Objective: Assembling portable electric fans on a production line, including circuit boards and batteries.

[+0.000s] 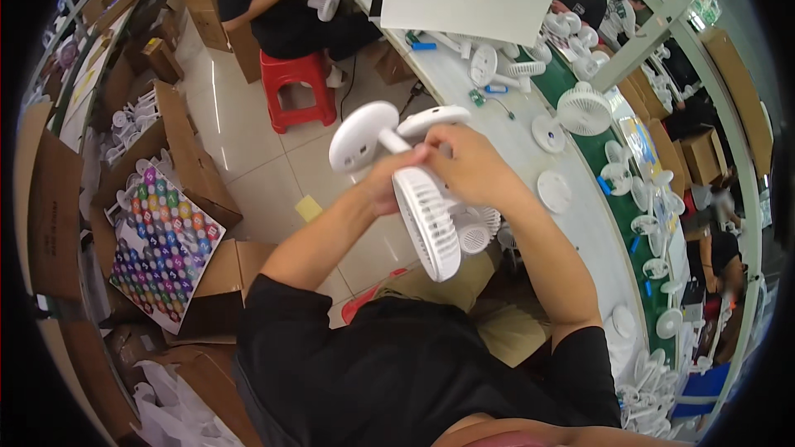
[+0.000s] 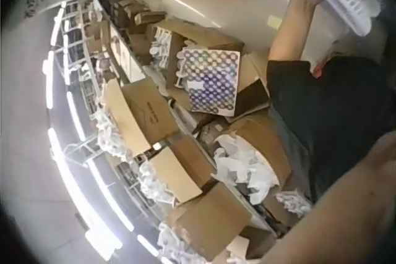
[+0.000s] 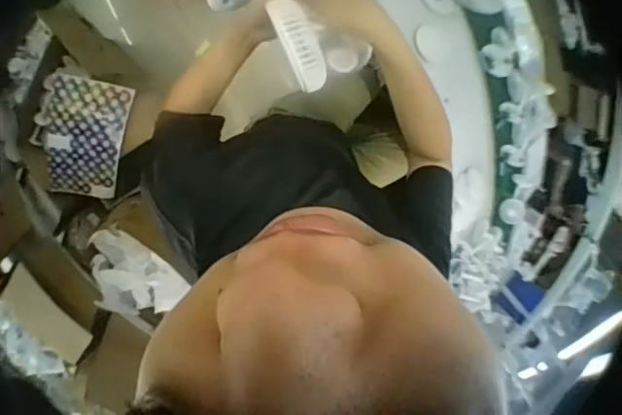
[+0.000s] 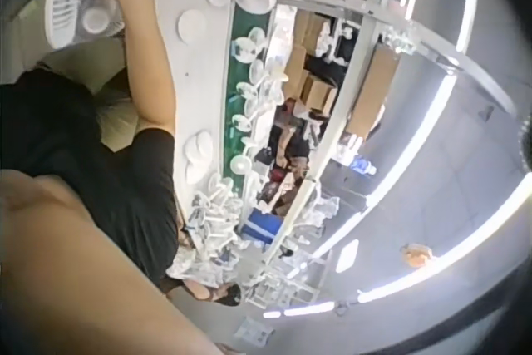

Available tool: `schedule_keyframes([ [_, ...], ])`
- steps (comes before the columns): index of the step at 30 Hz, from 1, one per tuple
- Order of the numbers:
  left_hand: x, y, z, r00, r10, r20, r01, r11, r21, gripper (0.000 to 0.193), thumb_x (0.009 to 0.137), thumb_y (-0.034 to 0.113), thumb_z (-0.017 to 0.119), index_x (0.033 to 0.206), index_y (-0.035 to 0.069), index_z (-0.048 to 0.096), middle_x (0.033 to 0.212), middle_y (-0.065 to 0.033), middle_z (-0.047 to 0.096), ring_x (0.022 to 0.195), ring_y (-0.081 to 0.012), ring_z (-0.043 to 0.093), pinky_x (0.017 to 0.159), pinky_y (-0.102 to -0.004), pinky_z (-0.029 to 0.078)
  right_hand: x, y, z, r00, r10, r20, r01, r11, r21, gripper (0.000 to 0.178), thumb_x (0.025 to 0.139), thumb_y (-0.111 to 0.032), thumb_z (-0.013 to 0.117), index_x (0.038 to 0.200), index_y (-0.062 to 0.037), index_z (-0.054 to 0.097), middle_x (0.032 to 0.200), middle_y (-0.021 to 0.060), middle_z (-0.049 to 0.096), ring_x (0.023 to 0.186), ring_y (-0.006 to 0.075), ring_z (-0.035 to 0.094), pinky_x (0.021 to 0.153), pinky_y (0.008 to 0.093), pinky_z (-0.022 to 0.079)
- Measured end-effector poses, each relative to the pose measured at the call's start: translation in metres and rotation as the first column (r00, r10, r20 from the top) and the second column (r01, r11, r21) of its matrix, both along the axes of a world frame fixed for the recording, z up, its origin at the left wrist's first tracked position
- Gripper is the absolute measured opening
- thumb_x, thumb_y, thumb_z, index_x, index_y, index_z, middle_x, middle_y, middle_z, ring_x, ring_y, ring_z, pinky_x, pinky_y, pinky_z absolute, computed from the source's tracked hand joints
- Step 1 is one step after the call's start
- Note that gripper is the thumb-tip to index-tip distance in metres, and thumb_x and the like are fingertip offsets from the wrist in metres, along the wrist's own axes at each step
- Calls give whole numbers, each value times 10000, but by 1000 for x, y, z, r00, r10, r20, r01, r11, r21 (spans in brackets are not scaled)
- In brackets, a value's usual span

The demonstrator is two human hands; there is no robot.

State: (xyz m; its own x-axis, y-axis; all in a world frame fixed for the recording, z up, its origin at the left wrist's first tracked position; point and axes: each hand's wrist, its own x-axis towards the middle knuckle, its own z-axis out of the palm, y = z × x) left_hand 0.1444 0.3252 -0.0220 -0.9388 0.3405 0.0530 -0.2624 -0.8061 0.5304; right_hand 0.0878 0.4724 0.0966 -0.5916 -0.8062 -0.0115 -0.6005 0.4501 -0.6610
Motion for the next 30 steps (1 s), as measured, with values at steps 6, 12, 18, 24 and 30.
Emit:
schedule_keyframes([
  [6, -9, 3, -32, 998, 67, 1, -65, 964, 258, 394, 908, 130, 610, 1275, 2, 548, 1090, -133, 678, 959, -258, 672, 852, -356, 531, 1, -7, 15, 999, 31, 8, -31, 993, 110, 279, 895, -196, 579, 1118, -54, 668, 1092, 164, 629, 932, 286, 601, 782, 338, 490],
  [12, -2, -9, 12, 922, 353, 161, -375, 918, 133, 349, 887, 99, 586, 1219, -8, 584, 1034, -125, 683, 950, -262, 676, 859, -367, 531, 8, 9, 24, 967, -101, -232, 81, 992, -94, 333, 906, -245, 604, 1143, -18, 657, 1190, 154, 612, 1000, 283, 600, 818, 341, 496],
  [18, -61, -140, -9, 802, 583, 128, -591, 806, 29, 267, 872, 93, 538, 1107, -5, 619, 983, -142, 664, 901, -252, 649, 825, -390, 531, 11, 132, 18, 993, -89, 75, 104, 968, -229, 331, 854, -203, 713, 1121, -15, 663, 1097, 95, 641, 943, 230, 599, 836, 334, 502],
  [24, -106, -246, 9, 463, 860, 214, -768, 510, -387, 274, 910, 156, 515, 1127, 27, 620, 1033, -149, 658, 924, -251, 634, 818, -373, 527, 71, 305, -132, 668, -736, 111, 682, 546, -487, 115, 873, -61, 592, 953, -9, 655, 856, 66, 612, 749, 159, 538, 732, 253, 471],
  [30, -12, -270, 41, 335, 942, 5, -494, 180, -851, 407, 990, 223, 410, 1289, -7, 563, 1200, -178, 627, 1099, -271, 585, 939, -371, 457, 175, 353, -173, -95, -955, 279, 821, -234, -520, 138, 897, -72, 543, 958, -14, 652, 816, 43, 589, 718, 132, 501, 676, 243, 439],
])
